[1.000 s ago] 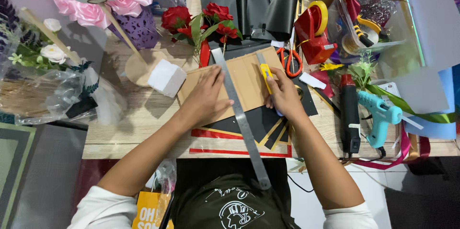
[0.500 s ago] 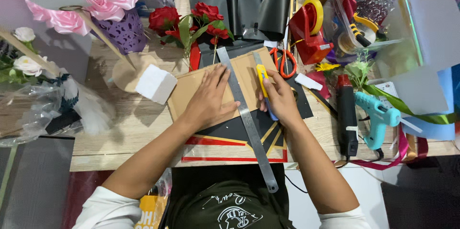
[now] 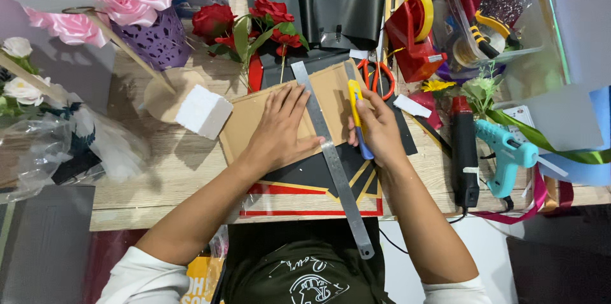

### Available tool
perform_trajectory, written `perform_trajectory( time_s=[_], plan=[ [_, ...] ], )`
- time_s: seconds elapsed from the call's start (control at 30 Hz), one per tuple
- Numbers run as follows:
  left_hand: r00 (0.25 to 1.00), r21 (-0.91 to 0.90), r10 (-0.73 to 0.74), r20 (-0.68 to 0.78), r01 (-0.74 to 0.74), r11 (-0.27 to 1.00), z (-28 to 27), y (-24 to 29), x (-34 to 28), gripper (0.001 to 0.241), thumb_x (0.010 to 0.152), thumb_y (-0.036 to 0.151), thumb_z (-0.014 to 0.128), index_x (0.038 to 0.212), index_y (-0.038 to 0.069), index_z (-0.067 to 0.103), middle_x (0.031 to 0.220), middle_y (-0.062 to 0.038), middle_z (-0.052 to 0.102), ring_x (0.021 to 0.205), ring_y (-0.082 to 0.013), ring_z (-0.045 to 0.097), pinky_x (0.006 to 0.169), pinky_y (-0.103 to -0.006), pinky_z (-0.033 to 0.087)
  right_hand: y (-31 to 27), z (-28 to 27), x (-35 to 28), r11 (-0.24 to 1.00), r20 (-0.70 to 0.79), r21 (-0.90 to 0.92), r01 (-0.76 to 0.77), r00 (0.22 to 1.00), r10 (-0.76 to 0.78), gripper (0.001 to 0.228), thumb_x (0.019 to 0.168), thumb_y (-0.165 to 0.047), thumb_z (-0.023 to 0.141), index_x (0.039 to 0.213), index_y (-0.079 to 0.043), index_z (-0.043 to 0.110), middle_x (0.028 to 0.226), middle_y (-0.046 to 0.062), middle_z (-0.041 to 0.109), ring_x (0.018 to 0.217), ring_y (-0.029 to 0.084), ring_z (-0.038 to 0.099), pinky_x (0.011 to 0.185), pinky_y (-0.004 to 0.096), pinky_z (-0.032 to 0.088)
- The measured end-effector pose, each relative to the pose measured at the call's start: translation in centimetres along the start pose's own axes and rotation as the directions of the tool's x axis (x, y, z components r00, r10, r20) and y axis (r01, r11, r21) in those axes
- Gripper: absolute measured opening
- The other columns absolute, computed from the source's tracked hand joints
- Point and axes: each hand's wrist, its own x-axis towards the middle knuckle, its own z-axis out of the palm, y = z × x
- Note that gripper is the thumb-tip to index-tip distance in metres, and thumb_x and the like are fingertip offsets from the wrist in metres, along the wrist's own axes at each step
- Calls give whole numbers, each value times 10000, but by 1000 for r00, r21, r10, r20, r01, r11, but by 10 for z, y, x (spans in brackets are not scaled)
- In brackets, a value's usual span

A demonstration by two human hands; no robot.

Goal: The person cuts a white foam block and a piece of cardboard using a utility knife and a ruler. They then apply hot glue to the cardboard and attach the foam block to it.

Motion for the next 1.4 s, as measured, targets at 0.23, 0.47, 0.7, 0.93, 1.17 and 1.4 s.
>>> perform_trajectory(
  time_s=[0.23,0.47,0.7,0.93,1.17,1.4],
  plan=[
    [1000,-39,-19,14,20,999,-7,4,-2,1090,954,784,629,1666,-11,408,1707,-254,397,1637,-480,280,1320,-718,172,-26,2,6,987,-15,-160,23,1000,-26,511,1145,-182,505,1568,103,472,731,181,631,475,263,673,428,359,557],
    [999,-28,-21,24,22,999,-8,3,0,1109,949,826,589,1670,6,403,1716,-240,392,1639,-469,281,1332,-704,188,-52,35,14,407,83,-912,44,993,79,533,1102,-232,581,1629,-152,569,1194,310,775,1161,556,736,965,661,595],
    [999,-31,-25,29,25,999,-9,3,-2,1087,960,806,579,1669,-1,409,1733,-234,384,1643,-469,279,1336,-689,194,-47,56,22,87,44,-996,29,984,174,580,1098,-320,468,1657,-204,569,1108,258,798,1044,528,783,883,630,626],
    [998,-18,-39,39,40,999,-7,3,1,1099,949,814,579,1673,5,408,1722,-231,399,1642,-455,283,1345,-675,189,-56,75,18,-17,101,-994,107,970,222,625,1045,-252,492,1644,-81,543,1085,301,786,1064,534,780,906,643,618],
    [997,11,-55,52,55,998,-12,7,-2,1118,882,760,658,1683,22,401,1732,-219,392,1648,-442,265,1349,-671,174,-52,71,-4,-78,113,-987,138,958,263,746,959,-320,662,1623,-2,536,1049,326,779,1016,542,787,852,666,628],
    [1000,14,-30,9,30,999,-3,9,-6,1060,907,736,664,1666,34,428,1727,-203,402,1642,-437,275,1341,-684,176,-52,61,-48,-127,149,-975,180,964,221,617,1018,-149,517,1606,32,551,964,305,794,890,478,819,733,614,652]
  ],
)
